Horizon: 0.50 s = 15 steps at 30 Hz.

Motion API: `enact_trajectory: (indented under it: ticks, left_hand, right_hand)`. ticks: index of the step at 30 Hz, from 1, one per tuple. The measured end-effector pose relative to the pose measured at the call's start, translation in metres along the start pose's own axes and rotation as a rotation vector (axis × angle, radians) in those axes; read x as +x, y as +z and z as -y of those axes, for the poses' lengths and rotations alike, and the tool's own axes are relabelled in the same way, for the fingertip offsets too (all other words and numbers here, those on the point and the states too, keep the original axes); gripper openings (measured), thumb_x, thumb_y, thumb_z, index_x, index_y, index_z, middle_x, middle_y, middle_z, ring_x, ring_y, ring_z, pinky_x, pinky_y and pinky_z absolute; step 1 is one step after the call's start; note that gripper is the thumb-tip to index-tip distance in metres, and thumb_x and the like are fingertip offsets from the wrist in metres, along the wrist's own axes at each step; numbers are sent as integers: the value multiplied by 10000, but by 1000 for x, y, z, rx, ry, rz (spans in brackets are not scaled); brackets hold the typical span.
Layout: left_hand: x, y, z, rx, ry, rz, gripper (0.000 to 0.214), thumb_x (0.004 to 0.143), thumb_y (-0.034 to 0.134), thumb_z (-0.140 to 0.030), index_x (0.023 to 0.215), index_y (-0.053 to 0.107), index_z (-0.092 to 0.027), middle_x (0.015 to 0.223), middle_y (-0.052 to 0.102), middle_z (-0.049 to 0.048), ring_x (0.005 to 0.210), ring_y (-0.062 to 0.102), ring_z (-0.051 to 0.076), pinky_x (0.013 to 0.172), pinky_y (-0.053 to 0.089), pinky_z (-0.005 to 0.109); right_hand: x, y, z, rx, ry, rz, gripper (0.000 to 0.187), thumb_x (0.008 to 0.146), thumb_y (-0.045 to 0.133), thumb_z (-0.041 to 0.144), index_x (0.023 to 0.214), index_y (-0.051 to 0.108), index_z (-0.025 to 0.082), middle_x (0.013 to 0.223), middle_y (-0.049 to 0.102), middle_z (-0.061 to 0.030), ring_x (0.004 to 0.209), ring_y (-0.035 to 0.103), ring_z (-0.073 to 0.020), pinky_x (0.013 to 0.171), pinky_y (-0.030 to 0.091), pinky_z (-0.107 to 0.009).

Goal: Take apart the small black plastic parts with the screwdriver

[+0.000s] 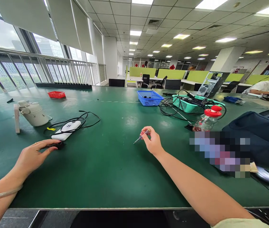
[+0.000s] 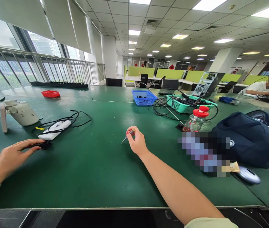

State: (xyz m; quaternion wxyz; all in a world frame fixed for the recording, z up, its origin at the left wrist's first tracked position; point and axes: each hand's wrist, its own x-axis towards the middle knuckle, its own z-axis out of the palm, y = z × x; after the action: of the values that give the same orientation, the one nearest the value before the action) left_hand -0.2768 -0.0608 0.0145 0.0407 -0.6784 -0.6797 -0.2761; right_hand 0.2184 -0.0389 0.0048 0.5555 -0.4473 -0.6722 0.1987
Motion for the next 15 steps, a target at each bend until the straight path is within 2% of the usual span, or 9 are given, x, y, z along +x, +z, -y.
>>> enact_trajectory:
  ticks: [3,6,9,12,15]
  left_hand:
    - [0,0,-2,-56,4,-35,461,736,507,-596,951,755,-273,1090,776,28,918,733,248,875,597,372]
    - [1,1,-4,-152,84,-83,393,727,536,-582,818,719,-247,1149,753,68,1011,710,253,972,570,390]
    - [1,4,-2,-154,112,-106,318,730,537,-531,758,676,-247,1158,736,94,1053,689,272,968,577,425]
    - [0,5,2,-185,92,-126,287,743,535,-511,770,638,-245,1141,725,104,1057,683,268,970,582,429]
    - [5,2,5,-272,25,-102,387,743,561,-573,902,628,-227,1192,704,119,1130,662,281,1057,529,466]
  right_hand:
    - [0,0,1,-1,-12,1,217,917,535,461,920,543,244,766,668,-17,695,649,-183,729,544,-333]
    - [0,0,0,-19,-27,2,205,918,539,451,923,546,246,771,671,-16,698,651,-182,732,540,-333]
    - [1,0,-1,-28,-37,4,193,920,538,440,927,548,247,767,672,-12,692,651,-178,728,538,-324]
    - [1,0,-1,-34,-45,3,195,922,537,440,922,549,246,764,672,-10,692,652,-175,729,537,-319]
    - [0,0,-2,-38,-42,2,202,922,539,445,921,546,243,759,667,-10,694,652,-176,732,537,-321]
